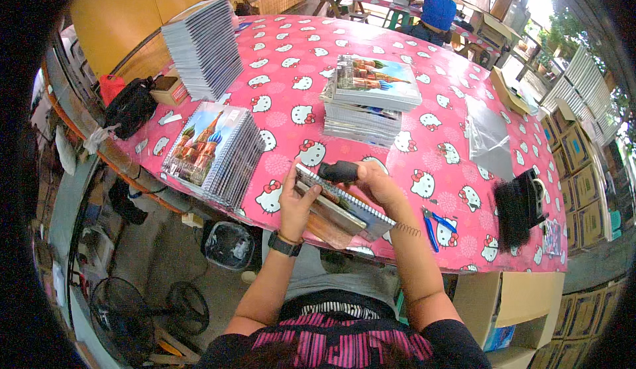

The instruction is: The person assembles spiral-bound notebooks by aligning printed pages and covers on a wooden stand, threading a plastic coil through the holes, and using a hand tool to crimp the ends of the coil.

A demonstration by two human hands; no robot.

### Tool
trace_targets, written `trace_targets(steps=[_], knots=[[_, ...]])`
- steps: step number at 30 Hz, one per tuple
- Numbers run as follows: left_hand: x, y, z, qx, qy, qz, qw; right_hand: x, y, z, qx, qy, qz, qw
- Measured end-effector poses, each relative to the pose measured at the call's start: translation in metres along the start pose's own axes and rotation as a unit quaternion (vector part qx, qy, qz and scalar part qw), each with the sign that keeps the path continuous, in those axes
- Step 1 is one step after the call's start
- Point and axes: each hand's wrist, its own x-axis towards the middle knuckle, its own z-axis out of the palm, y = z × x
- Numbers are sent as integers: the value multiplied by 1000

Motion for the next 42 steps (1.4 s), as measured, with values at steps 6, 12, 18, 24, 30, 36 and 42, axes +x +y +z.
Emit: trace_targets(steps=[6,12,18,24,30,36,42], knots=[[-3,8,2,33,-5,2,999,16,2,-9,-229,-6,12,973],[0,4,-2,48,-11,29,998,6,20,-38,-633,41,-13,773],[11,45,1,128,-57,60,988,-38,-73,1,-489,70,12,869],[-4,84,42,95,-118,103,983,-51,-83,75,-462,167,-124,862],[-11,81,44,33,-114,90,989,-54,-74,80,-383,177,-160,892],[-19,82,51,-37,-101,96,990,-54,-77,85,-495,192,-180,828],[-15,81,50,6,-99,51,994,-51,-75,90,-565,192,-210,774]])
